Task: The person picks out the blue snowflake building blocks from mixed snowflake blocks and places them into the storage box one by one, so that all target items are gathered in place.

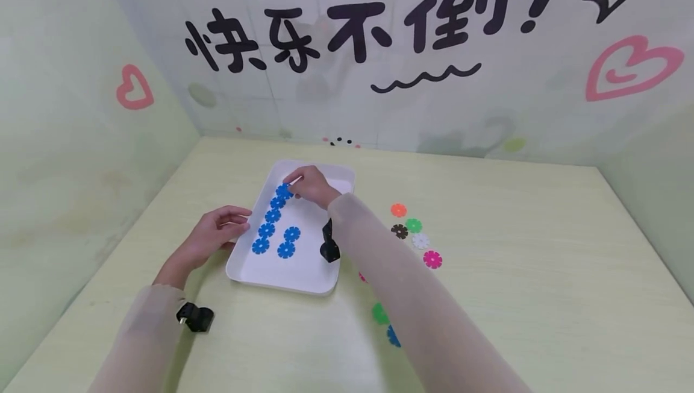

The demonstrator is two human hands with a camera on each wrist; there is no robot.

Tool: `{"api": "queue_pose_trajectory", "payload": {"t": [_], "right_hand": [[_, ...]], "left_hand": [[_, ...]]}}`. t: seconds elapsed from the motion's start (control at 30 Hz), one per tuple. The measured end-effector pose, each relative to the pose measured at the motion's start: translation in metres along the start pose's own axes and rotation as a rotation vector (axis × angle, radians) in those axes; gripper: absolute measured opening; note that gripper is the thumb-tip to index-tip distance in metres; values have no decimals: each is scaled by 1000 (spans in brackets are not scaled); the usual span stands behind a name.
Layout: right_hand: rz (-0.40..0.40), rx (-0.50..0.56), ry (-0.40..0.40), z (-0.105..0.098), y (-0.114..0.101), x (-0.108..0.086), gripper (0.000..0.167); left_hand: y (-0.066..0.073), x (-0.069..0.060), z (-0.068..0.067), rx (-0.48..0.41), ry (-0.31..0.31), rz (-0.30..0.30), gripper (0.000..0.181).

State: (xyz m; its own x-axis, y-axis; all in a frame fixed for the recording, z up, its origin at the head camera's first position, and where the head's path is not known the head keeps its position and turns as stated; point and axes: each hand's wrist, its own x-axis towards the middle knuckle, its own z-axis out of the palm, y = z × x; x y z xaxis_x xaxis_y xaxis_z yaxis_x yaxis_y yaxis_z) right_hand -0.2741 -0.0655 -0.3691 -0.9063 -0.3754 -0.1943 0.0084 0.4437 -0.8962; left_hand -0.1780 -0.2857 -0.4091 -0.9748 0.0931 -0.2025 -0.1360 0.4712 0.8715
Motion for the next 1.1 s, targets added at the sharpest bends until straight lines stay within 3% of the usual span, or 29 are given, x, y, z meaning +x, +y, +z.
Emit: {"api": "queue_pose_trajectory", "payload": {"t": [0.47, 0.8, 1.1], "right_hand": [[156, -79, -28, -4, 10, -7, 16], [82, -167, -135, -8, 15, -8, 15], [117, -234, -110, -2, 18, -6, 10]], "left_hand": [[4, 1, -1, 8, -3, -4, 51], [2, -1, -1, 14, -1, -7, 50], [3, -1, -1, 3, -7, 3, 49]]}}
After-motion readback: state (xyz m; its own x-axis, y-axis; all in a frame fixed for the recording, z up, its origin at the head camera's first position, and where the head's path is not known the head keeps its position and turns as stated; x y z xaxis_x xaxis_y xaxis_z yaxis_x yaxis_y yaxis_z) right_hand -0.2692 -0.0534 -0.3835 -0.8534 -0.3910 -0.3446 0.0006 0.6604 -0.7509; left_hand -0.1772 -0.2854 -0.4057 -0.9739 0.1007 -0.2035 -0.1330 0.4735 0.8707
